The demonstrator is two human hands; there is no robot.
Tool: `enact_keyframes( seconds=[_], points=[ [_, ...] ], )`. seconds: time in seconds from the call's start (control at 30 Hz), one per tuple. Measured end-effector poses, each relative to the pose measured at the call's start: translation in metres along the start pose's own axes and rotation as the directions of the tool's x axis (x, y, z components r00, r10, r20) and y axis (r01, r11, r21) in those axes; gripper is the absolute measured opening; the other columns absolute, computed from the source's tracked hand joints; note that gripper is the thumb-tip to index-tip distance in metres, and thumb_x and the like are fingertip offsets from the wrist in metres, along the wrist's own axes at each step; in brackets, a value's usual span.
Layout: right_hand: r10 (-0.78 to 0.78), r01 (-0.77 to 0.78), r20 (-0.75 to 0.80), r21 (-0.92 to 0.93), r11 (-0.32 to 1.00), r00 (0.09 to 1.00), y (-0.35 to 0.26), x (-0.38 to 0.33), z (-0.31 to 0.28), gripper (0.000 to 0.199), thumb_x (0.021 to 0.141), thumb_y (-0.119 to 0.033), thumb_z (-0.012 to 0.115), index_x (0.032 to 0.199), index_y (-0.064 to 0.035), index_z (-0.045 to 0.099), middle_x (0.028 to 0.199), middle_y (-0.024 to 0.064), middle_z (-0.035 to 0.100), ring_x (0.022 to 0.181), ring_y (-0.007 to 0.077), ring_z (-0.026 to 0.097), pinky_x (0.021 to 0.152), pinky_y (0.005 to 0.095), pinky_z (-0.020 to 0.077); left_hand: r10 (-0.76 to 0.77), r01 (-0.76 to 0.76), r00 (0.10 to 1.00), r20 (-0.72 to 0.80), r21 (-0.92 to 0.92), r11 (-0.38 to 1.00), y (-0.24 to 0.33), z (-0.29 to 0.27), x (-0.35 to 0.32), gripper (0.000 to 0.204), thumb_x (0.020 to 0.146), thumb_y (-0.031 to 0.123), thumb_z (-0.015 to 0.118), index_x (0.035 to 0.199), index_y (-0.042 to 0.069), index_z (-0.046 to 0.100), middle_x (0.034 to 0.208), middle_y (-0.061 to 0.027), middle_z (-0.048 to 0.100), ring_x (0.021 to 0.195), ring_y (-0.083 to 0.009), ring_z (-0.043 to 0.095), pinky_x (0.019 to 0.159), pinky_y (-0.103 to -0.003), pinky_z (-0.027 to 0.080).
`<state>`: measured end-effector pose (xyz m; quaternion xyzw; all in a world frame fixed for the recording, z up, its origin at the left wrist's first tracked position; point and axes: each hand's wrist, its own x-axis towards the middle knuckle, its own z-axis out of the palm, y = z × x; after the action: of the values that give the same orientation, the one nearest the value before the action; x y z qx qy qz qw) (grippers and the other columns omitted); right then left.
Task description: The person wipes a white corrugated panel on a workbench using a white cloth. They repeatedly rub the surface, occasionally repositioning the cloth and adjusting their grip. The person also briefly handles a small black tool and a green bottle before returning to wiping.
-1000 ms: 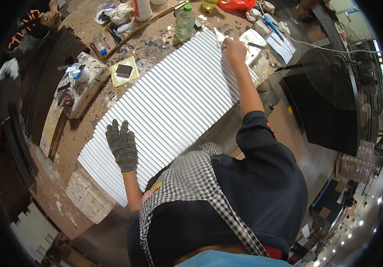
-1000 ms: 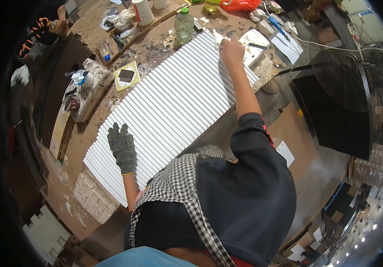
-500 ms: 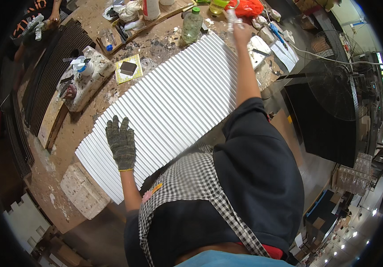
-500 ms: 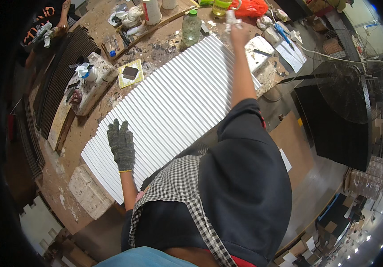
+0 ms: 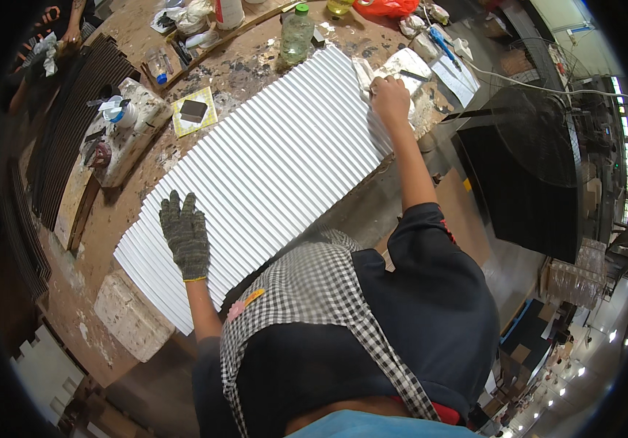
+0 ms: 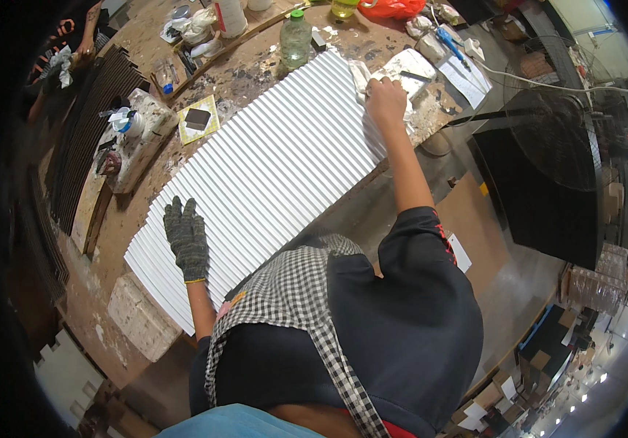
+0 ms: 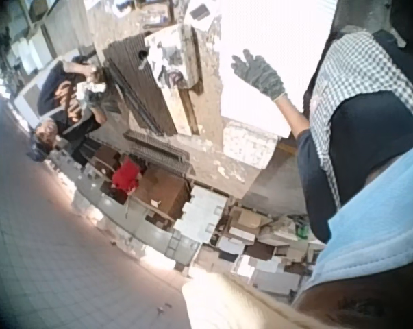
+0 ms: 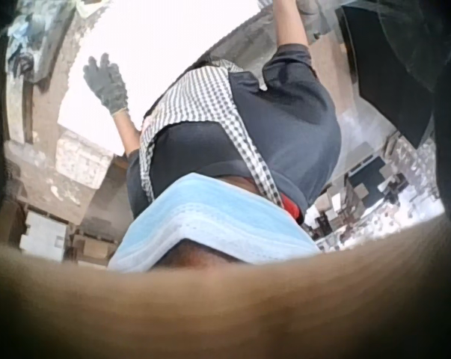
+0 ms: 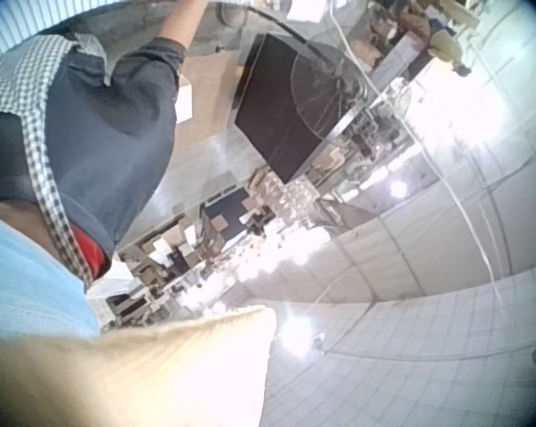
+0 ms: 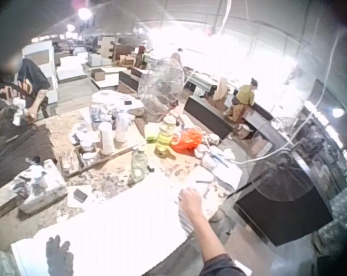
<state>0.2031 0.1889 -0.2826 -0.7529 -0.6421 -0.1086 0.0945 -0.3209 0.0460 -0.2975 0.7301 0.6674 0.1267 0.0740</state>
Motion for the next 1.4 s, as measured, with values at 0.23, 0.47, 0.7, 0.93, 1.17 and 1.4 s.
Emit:
enact_keyframes(
  seconds=[0.23, 0.47, 0.7, 0.93, 1.17, 1.4],
  points=[
    [0.066, -0.073, 0.11, 0.063, 0.995, 0.992, -0.052, 0.099, 0.053, 0.018, 0.086, -0.018, 0.063, 0.095, -0.0131, 0.078, 0.097, 0.0166, 0.075, 0.092, 0.039, 0.071, 0.081, 0.0508, 0.0555, -0.003, 0.001, 0.999, -0.044, -0.038, 0.999, 0.002, -0.001, -0.006, 0.042, 0.099, 0.017, 0.064, 0.141, 0.016, 0.063, 0.159, -0.012, 0.045, 0.15, -0.0327, 0.034, 0.127, -0.049, 0.021],
    [0.289, -0.23, 0.013, 0.641, 0.732, 0.957, -0.033, 0.155, 0.078, 0.036, 0.075, -0.036, 0.082, 0.101, -0.0119, 0.08, 0.092, 0.0165, 0.077, 0.089, 0.033, 0.073, 0.083, 0.0414, 0.056, 0.003, -0.004, 0.999, -0.045, -0.02, 1.0, -0.001, 0.007, -0.005, 0.041, 0.101, 0.019, 0.061, 0.142, 0.016, 0.063, 0.16, -0.0103, 0.045, 0.15, -0.0321, 0.033, 0.127, -0.047, 0.023],
    [0.455, -0.159, -0.181, 0.774, 0.613, 0.872, 0.064, 0.049, -0.012, 0.023, 0.082, -0.021, 0.081, 0.097, -0.0044, 0.077, 0.092, 0.0099, 0.075, 0.087, 0.0186, 0.068, 0.082, 0.0333, 0.0518, 0.002, -0.005, 0.995, -0.098, -0.03, 1.0, -0.006, 0.013, -0.008, 0.038, 0.1, 0.016, 0.062, 0.138, 0.015, 0.065, 0.153, -0.0113, 0.052, 0.146, -0.0325, 0.041, 0.125, -0.049, 0.028],
    [0.309, -0.131, -0.117, 0.727, 0.674, 0.944, 0.05, -0.056, -0.047, 0.026, 0.088, -0.018, 0.076, 0.113, -0.0107, 0.076, 0.103, 0.0097, 0.07, 0.089, 0.0261, 0.067, 0.079, 0.0361, 0.0532, 0.182, -0.201, 0.937, -0.297, -0.033, 0.979, 0.033, 0.004, 0.049, 0.04, 0.099, 0.035, 0.065, 0.13, 0.01, 0.068, 0.13, -0.0147, 0.065, 0.125, -0.0336, 0.057, 0.114, -0.048, 0.039],
    [0.153, -0.124, -0.081, 0.288, 0.95, 0.985, 0.042, -0.071, -0.014, 0.012, 0.083, -0.023, 0.077, 0.093, -0.0152, 0.077, 0.1, 0.0099, 0.067, 0.096, 0.0345, 0.063, 0.083, 0.0472, 0.0512, 0.483, -0.54, 0.84, -0.247, -0.289, 0.791, 0.155, 0.038, 0.166, 0.037, 0.094, 0.026, 0.071, 0.129, 0.014, 0.067, 0.138, -0.0141, 0.063, 0.131, -0.0337, 0.056, 0.114, -0.045, 0.044],
    [0.186, -0.188, 0.026, 0.106, 0.976, 0.982, 0.031, -0.043, -0.013, 0.012, 0.082, -0.016, 0.072, 0.092, -0.0114, 0.075, 0.096, 0.0125, 0.069, 0.094, 0.0361, 0.065, 0.08, 0.0494, 0.0513, 0.48, -0.322, 0.858, 0.183, -0.536, 0.78, 0.248, 0.095, 0.287, 0.054, 0.105, 0.046, 0.052, 0.147, 0.012, 0.052, 0.15, -0.0172, 0.054, 0.14, -0.0321, 0.05, 0.119, -0.043, 0.039]
  ],
)
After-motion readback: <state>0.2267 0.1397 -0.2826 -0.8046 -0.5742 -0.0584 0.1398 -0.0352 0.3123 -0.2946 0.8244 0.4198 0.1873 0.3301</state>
